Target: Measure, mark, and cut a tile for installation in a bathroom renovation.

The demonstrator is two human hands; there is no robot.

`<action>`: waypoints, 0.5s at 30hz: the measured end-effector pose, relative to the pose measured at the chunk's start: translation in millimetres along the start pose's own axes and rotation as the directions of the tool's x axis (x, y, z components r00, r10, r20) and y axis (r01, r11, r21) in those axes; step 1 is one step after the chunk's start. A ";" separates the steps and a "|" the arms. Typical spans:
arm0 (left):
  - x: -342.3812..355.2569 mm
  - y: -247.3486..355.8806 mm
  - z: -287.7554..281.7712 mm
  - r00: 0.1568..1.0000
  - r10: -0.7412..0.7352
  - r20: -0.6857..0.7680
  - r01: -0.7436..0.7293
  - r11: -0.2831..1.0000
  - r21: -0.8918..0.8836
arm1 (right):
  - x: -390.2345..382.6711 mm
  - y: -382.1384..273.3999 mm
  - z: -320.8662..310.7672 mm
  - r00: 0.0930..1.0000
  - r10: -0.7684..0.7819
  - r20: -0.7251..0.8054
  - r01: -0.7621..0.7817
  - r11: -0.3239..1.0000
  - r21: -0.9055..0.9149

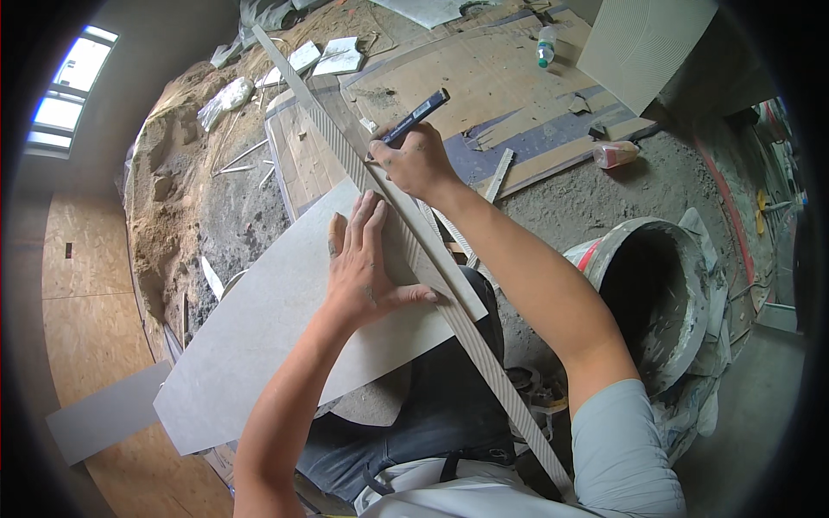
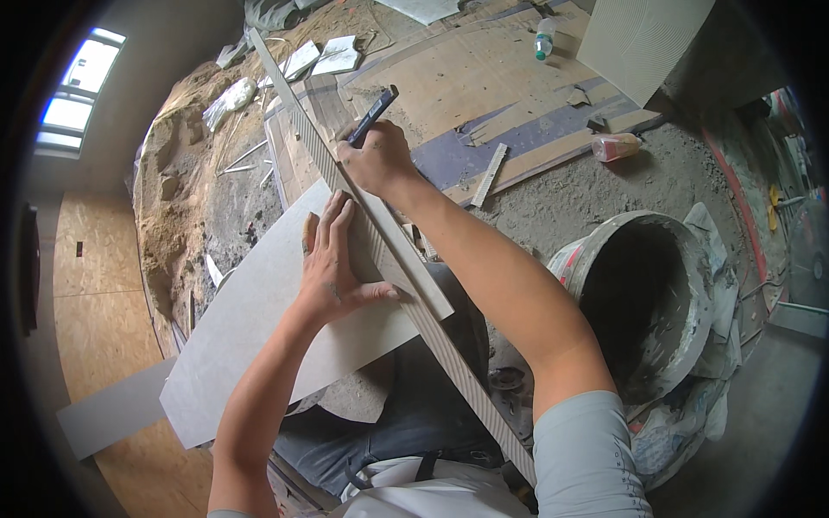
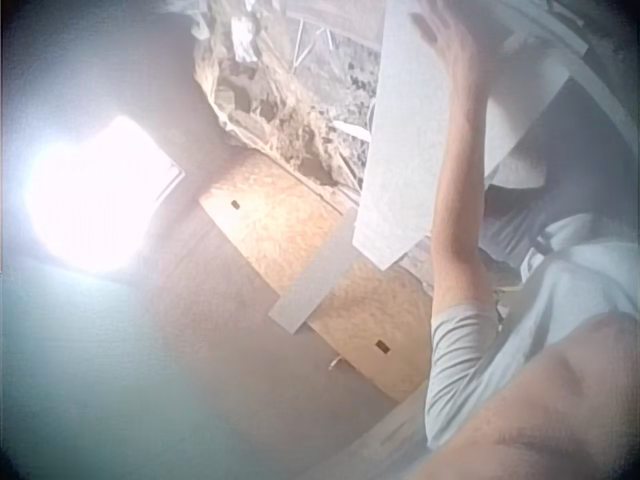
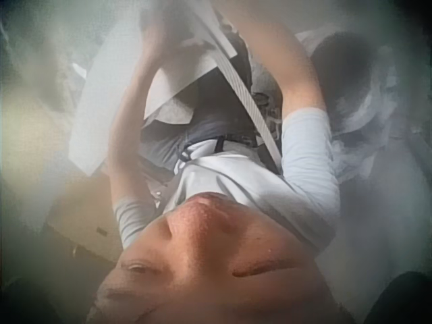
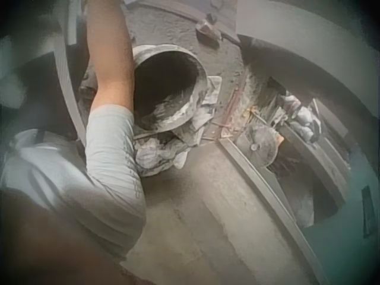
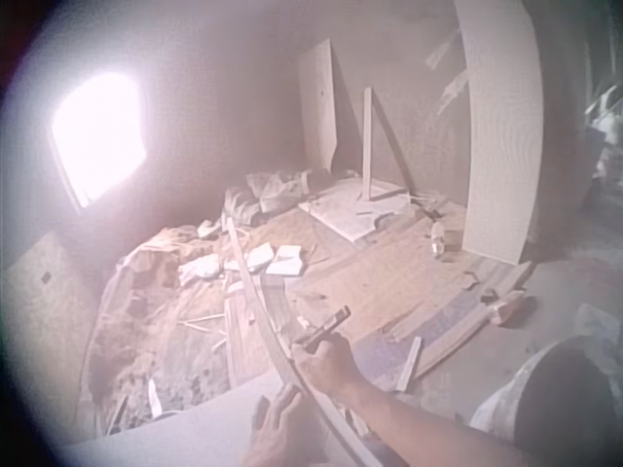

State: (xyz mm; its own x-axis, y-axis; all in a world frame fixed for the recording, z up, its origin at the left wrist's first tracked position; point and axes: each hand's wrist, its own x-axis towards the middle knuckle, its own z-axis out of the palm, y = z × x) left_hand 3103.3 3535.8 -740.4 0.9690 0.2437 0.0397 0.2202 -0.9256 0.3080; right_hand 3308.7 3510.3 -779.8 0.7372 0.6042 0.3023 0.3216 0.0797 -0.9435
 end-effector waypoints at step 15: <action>-0.8 -5.9 8.1 0.995 0.070 -0.068 -0.068 0.997 0.029 | 0.6 5.0 4.7 1.000 -0.011 -0.007 0.010 0.993 -0.116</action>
State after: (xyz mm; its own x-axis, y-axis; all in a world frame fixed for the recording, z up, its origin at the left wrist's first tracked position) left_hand 3102.1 3538.7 -750.0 0.9723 0.1971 0.1254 0.1565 -0.9480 0.2771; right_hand 3308.0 3514.9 -785.0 0.7376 0.5980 0.3137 0.3957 -0.0063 -0.9184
